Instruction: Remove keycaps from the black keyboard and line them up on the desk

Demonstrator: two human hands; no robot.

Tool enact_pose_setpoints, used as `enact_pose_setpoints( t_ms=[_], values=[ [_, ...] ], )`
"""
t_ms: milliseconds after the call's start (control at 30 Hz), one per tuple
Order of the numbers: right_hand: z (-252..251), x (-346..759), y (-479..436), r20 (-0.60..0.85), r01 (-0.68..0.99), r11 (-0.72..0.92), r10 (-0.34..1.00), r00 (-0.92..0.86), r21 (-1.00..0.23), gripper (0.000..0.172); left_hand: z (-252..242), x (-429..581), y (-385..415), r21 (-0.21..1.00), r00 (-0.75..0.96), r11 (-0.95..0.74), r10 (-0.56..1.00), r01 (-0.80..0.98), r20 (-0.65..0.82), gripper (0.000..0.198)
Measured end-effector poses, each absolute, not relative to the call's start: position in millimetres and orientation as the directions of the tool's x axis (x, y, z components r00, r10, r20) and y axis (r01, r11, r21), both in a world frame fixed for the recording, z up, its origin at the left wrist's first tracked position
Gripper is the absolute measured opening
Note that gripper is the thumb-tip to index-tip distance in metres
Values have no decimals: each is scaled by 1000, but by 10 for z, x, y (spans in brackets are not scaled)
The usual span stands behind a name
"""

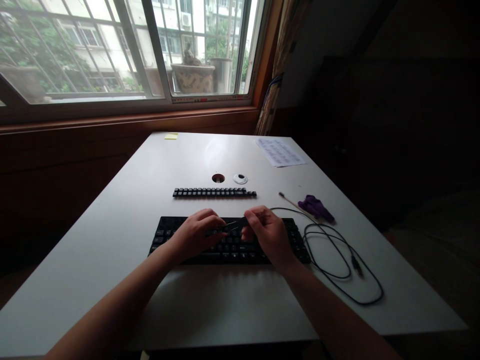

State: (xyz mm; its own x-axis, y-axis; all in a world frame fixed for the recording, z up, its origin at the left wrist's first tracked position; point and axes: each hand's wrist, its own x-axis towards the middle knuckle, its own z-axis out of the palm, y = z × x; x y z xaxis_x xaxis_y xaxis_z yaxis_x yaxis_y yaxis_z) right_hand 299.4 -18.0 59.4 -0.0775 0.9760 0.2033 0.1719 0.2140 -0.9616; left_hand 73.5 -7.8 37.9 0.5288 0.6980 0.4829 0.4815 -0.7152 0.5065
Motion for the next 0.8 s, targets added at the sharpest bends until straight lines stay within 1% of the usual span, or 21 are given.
enact_pose_setpoints(
  t_ms=[167,333,400,467,533,600,633,733,800],
  values=[
    [528,2978,-218,185,184,189,982,-37,-965,31,375,743,-72,506,517,-713,701,485,491,13],
    [491,2954,-244,176,191,174,984,-9,-966,31,361,748,-60,413,531,-744,666,525,524,11],
    [474,2944,-246,178,196,176,984,-5,-965,29,361,738,-59,395,527,-750,657,531,539,11],
    [454,2951,-245,198,216,193,980,-1,-957,27,360,727,-62,412,518,-749,659,519,546,13],
    [432,2987,-239,253,267,239,967,19,-934,24,355,720,-66,457,503,-742,669,490,547,15],
    [414,3059,-227,353,374,313,935,40,-873,22,346,720,-70,510,486,-730,684,456,544,16],
    [407,3108,-218,416,445,355,908,45,-822,20,342,723,-72,531,478,-724,689,440,544,16],
    [400,3274,-175,604,644,458,797,7,-612,16,341,734,-70,566,463,-717,696,407,549,15],
    [402,3373,-140,688,701,509,725,-35,-500,13,352,741,-68,576,459,-718,694,390,555,16]
  ],
)
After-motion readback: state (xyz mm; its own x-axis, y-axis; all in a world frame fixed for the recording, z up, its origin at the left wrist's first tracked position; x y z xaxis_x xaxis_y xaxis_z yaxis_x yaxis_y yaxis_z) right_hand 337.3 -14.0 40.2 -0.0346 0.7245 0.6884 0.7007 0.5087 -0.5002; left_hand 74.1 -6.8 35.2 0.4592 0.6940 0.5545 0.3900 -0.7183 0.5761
